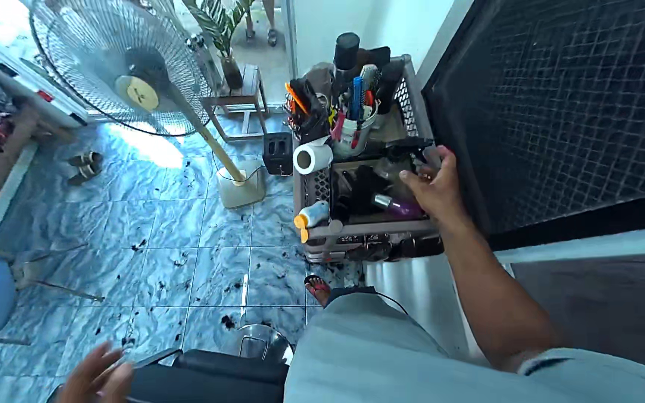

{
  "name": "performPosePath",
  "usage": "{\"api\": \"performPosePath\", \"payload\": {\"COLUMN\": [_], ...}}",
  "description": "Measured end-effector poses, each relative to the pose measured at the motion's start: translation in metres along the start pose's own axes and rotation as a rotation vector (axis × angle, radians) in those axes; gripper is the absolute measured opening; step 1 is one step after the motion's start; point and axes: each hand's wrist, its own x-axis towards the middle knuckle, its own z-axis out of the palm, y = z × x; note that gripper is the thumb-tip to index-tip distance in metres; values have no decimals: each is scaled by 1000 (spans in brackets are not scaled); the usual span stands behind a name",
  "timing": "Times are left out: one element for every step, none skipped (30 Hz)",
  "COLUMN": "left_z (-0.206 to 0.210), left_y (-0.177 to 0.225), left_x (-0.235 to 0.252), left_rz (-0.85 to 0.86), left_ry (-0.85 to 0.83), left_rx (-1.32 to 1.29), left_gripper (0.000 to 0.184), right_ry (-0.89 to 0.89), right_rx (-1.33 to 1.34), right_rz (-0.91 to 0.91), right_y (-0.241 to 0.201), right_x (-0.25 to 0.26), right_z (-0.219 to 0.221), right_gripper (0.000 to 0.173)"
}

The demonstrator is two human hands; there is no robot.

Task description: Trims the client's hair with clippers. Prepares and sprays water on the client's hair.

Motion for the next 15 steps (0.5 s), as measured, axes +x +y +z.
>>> {"api": "performPosePath", "payload": {"left_z": [23,46,67,85,100,114,127,140,152,163,174,185,196,206,214], "left_y": [26,48,70,92,117,142,167,192,217,241,263,283,299,313,324], "left_x": [37,69,98,123,146,167,186,203,219,233,247,261,276,292,307], "left_rz": [27,66,110,149,190,233,287,350,410,469,530,589,649,696,727], "left_ry": [-109,-177,-225,-278,-341,-410,-473,-522,-560,-582,-583,-571,-554,-542,-526], "left_rx": [30,51,71,92,118,150,183,221,271,332,392,436,465,480,490], "left_gripper": [62,66,68,70,70,71,70,69,66,62,58,55,53,50,47], "right_ry": [27,50,63,69,71,78,79,77,74,71,79,93,105,115,128], "right_rx": [29,43,54,61,66,79,91,101,104,104,95,74,42,11,-5], "right_rz": [-9,-28,-42,-46,-37,-14,21,51,65,59,46,24,-5,-35,-73], "right_y": [3,6,8,9,11,13,14,13,12,13,15,18,20,21,19], "right_x": [9,18,25,30,35,38,39,38,36,35,34,32,31,31,31], "right_z": [8,16,22,28,33,36,39,42,45,49,53,56,59,61,62], "right_gripper": [106,118,124,127,126,123,120,117,115,113,110,108,105,104,104]}}
